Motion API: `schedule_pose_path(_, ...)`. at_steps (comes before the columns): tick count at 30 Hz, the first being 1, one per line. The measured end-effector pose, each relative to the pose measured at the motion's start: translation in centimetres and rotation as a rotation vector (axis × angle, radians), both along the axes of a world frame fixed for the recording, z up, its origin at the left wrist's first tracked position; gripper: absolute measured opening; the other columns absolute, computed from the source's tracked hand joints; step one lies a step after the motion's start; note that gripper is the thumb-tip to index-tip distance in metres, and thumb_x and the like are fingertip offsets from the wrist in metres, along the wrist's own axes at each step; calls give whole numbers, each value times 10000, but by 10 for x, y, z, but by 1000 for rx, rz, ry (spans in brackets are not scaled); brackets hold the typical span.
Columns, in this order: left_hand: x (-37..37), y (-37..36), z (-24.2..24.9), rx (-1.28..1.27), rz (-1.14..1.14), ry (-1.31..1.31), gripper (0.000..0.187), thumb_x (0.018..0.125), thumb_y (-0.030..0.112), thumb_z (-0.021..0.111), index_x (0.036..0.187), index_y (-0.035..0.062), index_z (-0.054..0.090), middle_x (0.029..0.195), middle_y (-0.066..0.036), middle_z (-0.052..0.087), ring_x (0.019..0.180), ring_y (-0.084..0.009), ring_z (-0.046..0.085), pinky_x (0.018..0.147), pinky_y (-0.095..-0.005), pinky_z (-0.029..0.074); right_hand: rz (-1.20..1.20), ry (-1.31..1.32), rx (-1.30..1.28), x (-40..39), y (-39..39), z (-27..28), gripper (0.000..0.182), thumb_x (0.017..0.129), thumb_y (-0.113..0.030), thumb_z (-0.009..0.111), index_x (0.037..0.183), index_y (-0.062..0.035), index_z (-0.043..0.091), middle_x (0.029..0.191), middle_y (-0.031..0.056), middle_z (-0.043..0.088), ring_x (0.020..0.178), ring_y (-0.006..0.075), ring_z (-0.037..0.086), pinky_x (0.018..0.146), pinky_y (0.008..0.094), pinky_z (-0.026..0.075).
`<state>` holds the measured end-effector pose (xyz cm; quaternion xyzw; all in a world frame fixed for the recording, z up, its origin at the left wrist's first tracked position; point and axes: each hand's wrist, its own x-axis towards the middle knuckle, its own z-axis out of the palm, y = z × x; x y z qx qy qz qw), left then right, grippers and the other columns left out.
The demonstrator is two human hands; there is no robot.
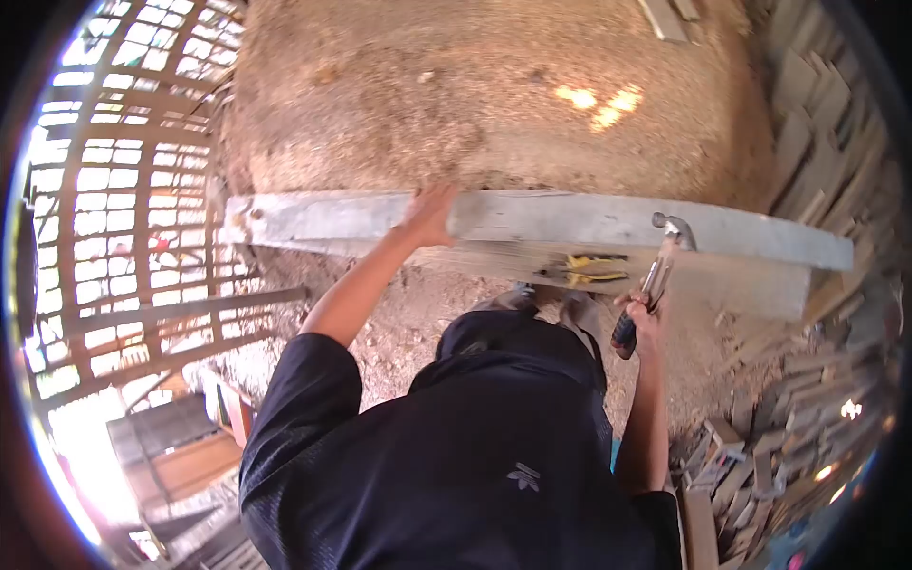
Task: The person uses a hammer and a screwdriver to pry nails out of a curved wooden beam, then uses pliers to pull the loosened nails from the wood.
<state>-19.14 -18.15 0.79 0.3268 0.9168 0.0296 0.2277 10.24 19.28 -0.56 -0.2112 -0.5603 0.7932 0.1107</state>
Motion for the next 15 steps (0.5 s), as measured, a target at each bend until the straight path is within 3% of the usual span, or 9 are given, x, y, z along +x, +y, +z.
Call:
schedule_pose_path(1,1,3,7,-30,0,-9,1120,523,334,920,1460,37,381,1459,-203,436,1378,-401,397,1141,-583,308,34,12,-14,-9,-5,5,435,812,-103,690,1198,-51,495,985,25,558,870,100,555,720,301,500)
schedule_pose_path(3,2,5,8,-57,11,-9,1108,536,378,929,1456,67,396,1430,-146,467,1368,-347,412,1123,-567,336,345,-214,283,-31,-14,10,441,785,-110,702,1169,-47,495,975,22,539,867,93,551,716,303,507)
schedule_pose_path(4,4,5,7,-29,24,1,1107,525,353,948,1443,59,402,1431,-152,458,1378,-356,395,1131,-578,321,436,-241,339,-42,-18,10,448,754,-132,705,1139,-20,506,983,75,573,867,204,609,743,362,524)
schedule_pose_path(5,7,4,6,-3,39,13,1106,514,327,966,1430,52,408,1431,-158,449,1389,-366,377,1139,-590,306,473,-214,341,-54,-20,10,448,754,-132,705,1139,-20,506,983,75,573,867,204,609,743,362,524)
schedule_pose_path(7,10,5,10,1,58,-4,1102,504,322,968,1424,70,417,1416,-145,457,1377,-347,387,1125,-576,321,684,-143,1048,-81,-36,40,495,717,-127,727,1154,-11,525,1040,156,608,935,353,624,810,447,515)
schedule_pose_path(8,12,5,6,13,58,0,1098,498,328,967,1420,80,425,1408,-136,462,1363,-333,400,1108,-564,334,774,-180,1180,-82,-38,40,560,690,-143,770,1191,-31,546,1225,199,594,1073,438,587,897,476,496)
schedule_pose_path(10,13,0,-9,26,53,54,1090,486,350,962,1409,95,442,1393,-120,474,1334,-309,425,1071,-538,360,913,-50,1443,-83,-34,14,578,703,-150,788,1224,-57,555,1373,178,536,1180,400,568,952,471,496)
schedule_pose_path(12,16,-2,-17,26,43,123,1078,481,385,953,1395,105,456,1367,-105,489,1309,-296,443,1046,-518,373,1132,-58,1493,-90,-39,22,536,720,-139,786,1203,-56,570,1454,187,479,1258,382,541,989,456,494)
schedule_pose_path(15,18,-1,-14,-17,39,107,1059,499,421,942,1389,114,458,1314,-84,507,1295,-284,455,1045,-508,367,1171,77,1554,-85,-40,7,429,725,-55,742,1125,-58,587,1435,208,488,1253,393,544,990,460,495)
